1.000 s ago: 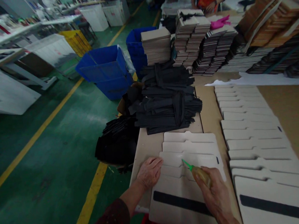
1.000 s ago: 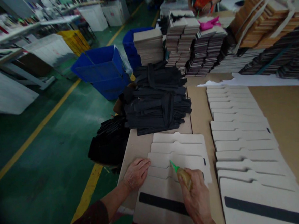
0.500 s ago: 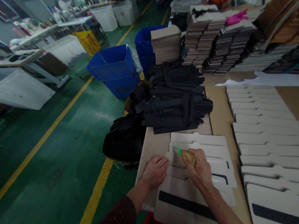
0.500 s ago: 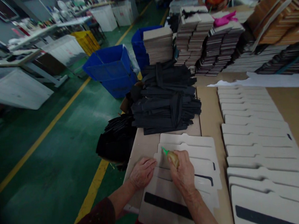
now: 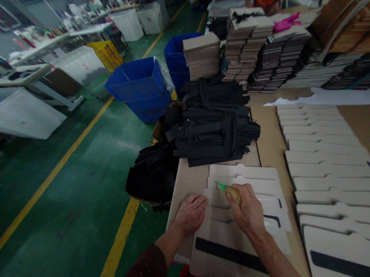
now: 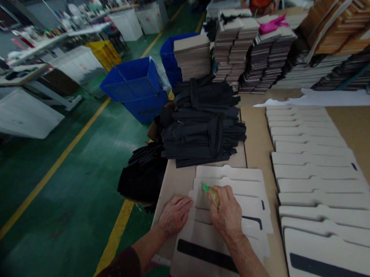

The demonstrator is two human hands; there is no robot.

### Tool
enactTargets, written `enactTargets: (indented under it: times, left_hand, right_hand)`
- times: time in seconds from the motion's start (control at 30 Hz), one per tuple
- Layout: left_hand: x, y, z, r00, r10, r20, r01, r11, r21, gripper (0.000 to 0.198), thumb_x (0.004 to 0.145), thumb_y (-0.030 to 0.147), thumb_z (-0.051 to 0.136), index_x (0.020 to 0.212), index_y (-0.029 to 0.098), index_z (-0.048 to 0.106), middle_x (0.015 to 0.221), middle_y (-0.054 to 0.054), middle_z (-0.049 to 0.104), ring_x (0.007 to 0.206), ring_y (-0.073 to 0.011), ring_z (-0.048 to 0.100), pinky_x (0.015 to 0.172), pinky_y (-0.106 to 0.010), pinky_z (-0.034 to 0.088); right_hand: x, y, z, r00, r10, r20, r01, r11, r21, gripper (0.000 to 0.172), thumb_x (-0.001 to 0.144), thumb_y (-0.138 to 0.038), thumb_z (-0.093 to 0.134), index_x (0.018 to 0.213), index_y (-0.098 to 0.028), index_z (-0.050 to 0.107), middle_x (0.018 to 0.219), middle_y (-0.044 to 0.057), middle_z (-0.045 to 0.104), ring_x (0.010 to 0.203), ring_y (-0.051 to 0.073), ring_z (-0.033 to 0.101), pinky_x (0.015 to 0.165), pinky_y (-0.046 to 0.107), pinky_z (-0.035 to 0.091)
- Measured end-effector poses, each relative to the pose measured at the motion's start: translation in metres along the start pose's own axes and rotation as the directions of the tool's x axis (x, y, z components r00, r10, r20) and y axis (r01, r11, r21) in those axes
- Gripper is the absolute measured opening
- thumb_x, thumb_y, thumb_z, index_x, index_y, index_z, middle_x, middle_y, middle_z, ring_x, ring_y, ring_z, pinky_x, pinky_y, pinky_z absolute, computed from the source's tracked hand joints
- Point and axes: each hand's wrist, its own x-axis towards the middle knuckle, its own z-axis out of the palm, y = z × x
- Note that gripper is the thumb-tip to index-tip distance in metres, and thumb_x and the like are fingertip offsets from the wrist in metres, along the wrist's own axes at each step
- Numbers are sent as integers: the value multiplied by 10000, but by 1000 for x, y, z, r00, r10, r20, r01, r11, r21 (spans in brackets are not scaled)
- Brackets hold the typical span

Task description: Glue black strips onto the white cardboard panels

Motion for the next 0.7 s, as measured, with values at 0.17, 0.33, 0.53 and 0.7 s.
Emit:
enactTargets:
  times: [0.17, 0.33, 0.53, 0.7]
  left_hand:
    - [0, -1, 0, 1000, 3, 4, -3, 1000, -2, 375, 904, 163, 481, 1263, 175, 589, 1204, -96, 650, 1070, -235, 554, 922, -428, 526]
    - [0, -1, 1, 1000, 3, 15, -3, 1000, -5, 384, 914, 178, 467, 1278, 194, 585, 1199, -98, 648, 1070, -232, 562, 922, -431, 526]
    - [1, 0, -1, 1000, -3, 9, 3, 1000, -5, 359, 909, 177, 479, 1244, 173, 606, 1202, -91, 652, 1065, -236, 552, 923, -425, 524]
    - [3, 1, -4, 1000, 4, 13, -4, 1000, -4, 378, 900, 158, 478, 1259, 180, 597, 1196, -92, 653, 1073, -229, 551, 932, -420, 521]
  right_hand:
    - [3, -7, 2, 999, -30, 25, 30, 999, -11, 188, 921, -313, 470, 1041, -212, 574, 928, 45, 566, 799, 195, 598, 689, 314, 488]
    - [0, 0, -3, 1000, -21, 20, 22, 1000, -23, 184, 919, -321, 479, 1036, -212, 570, 933, 46, 569, 785, 202, 598, 675, 321, 484]
    - [-1, 3, -5, 1000, 2, -21, -3, 999, -36, 188, 933, -348, 479, 1041, -216, 559, 947, 51, 571, 796, 205, 595, 674, 322, 482]
    - [2, -4, 1, 998, -38, 47, 40, 999, -28, 178, 925, -310, 462, 1039, -220, 567, 921, 45, 566, 793, 200, 595, 684, 319, 483]
